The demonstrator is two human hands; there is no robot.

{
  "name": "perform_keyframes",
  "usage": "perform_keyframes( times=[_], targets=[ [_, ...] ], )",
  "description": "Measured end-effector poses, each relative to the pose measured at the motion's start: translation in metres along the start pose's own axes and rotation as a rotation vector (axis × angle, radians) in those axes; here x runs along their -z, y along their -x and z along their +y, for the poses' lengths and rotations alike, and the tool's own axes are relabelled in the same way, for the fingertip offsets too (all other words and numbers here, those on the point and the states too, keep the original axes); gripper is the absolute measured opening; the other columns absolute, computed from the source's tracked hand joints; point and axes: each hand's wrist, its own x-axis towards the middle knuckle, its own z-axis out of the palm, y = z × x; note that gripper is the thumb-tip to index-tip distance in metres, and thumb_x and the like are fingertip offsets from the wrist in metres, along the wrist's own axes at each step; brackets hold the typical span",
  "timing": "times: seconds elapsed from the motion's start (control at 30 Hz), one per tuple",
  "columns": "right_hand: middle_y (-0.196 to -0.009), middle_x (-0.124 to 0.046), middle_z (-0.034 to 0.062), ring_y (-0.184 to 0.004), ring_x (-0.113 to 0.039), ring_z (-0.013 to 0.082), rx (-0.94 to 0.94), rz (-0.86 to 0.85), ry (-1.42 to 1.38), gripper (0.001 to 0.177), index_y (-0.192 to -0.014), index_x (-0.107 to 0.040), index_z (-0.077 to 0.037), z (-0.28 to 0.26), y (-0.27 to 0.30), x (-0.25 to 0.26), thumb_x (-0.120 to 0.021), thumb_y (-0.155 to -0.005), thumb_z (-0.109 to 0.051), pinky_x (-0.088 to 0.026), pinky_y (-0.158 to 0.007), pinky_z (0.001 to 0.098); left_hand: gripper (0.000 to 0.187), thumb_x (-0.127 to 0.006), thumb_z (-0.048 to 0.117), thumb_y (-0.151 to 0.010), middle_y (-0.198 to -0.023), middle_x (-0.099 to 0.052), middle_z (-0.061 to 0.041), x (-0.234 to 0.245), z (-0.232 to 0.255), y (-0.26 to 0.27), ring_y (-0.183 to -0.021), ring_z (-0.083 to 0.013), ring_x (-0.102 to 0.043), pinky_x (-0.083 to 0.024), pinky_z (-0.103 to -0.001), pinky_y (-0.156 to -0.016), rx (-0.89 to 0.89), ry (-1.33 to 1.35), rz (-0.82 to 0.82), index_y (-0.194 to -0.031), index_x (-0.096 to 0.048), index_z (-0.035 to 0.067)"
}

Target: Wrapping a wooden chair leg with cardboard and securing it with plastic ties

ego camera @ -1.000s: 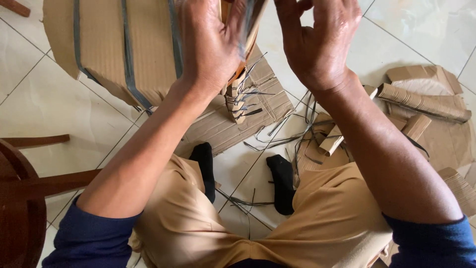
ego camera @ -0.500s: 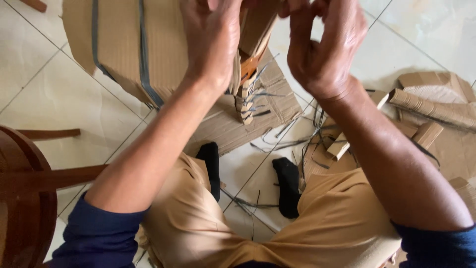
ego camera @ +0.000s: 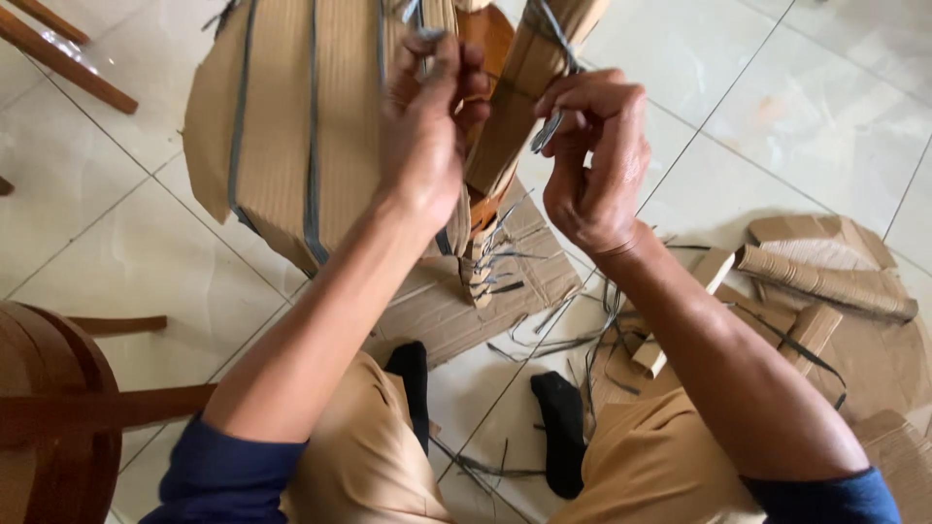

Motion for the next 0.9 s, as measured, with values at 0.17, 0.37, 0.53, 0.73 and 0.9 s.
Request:
perform_keyframes(
  times=[0.17,0.37,0.53,0.73,0.9],
  targets=[
    [-0.097,-0.061,0.0189,-0.065,-0.054,0.0222,0.034,0.037,0.117,0.012,-0.109,-0.049,0.007,0.004,0.002,0.0,-0.04,-0.103,0.013,-0.051,-0.057,0.0318,0.014,-0.061,0.026,-0.102,-0.092,-0.066,-0.002,-0.032,0.01,0.013,-0.08,-0.0112,-0.06,-0.054,-0.028,-0.071,0.023,-0.157,0.181,-0.101,-0.058,0.013],
    [-0.081,-0.063,0.0154,-0.052,-0.057,0.0273,0.049,0.08,0.238,0.006,-0.105,-0.064,0.002,0.007,0.002,0.003,-0.061,-0.105,-0.002,-0.05,-0.049,0.0339,0.011,-0.057,0.02,-0.107,-0.097,-0.071,-0.005,-0.007,0.006,0.04,-0.091,-0.0189,-0.066,-0.053,-0.034,-0.083,-0.536,-0.848,-0.108,-0.105,-0.066,0.013],
    [-0.082,-0.064,0.011,-0.057,-0.061,0.0293,0.05,0.021,0.271,0.013,-0.102,-0.071,-0.003,-0.014,-0.013,0.009,-0.06,-0.107,-0.009,-0.054,-0.055,0.0361,0.011,-0.065,0.018,-0.101,-0.11,-0.077,0.001,-0.02,0.008,0.044,-0.106,-0.021,-0.068,-0.049,-0.039,-0.098,-0.768,-1.025,-0.286,-0.105,-0.075,0.017],
    [-0.094,-0.066,0.0163,-0.071,-0.067,0.0335,0.055,-0.127,0.282,0.014,-0.108,-0.072,-0.001,-0.012,-0.008,0.019,-0.067,-0.096,0.005,-0.057,-0.064,0.039,0.008,-0.069,0.018,-0.098,-0.107,-0.072,0.0,-0.043,0.031,0.029,-0.103,-0.022,-0.065,-0.047,-0.04,-0.097,-0.82,-1.033,-0.188,-0.103,-0.076,0.018],
    [-0.09,-0.067,0.0118,-0.071,-0.07,0.0289,-0.096,-0.095,0.235,0.001,-0.098,-0.07,-0.002,-0.022,-0.014,0.023,-0.07,-0.098,-0.001,-0.055,-0.063,0.0349,0.017,-0.06,0.015,-0.104,-0.105,-0.072,-0.004,-0.029,0.006,0.011,-0.1,-0.0226,-0.065,-0.047,-0.039,-0.093,-0.648,-0.966,-0.213,-0.111,-0.075,0.016]
  ],
)
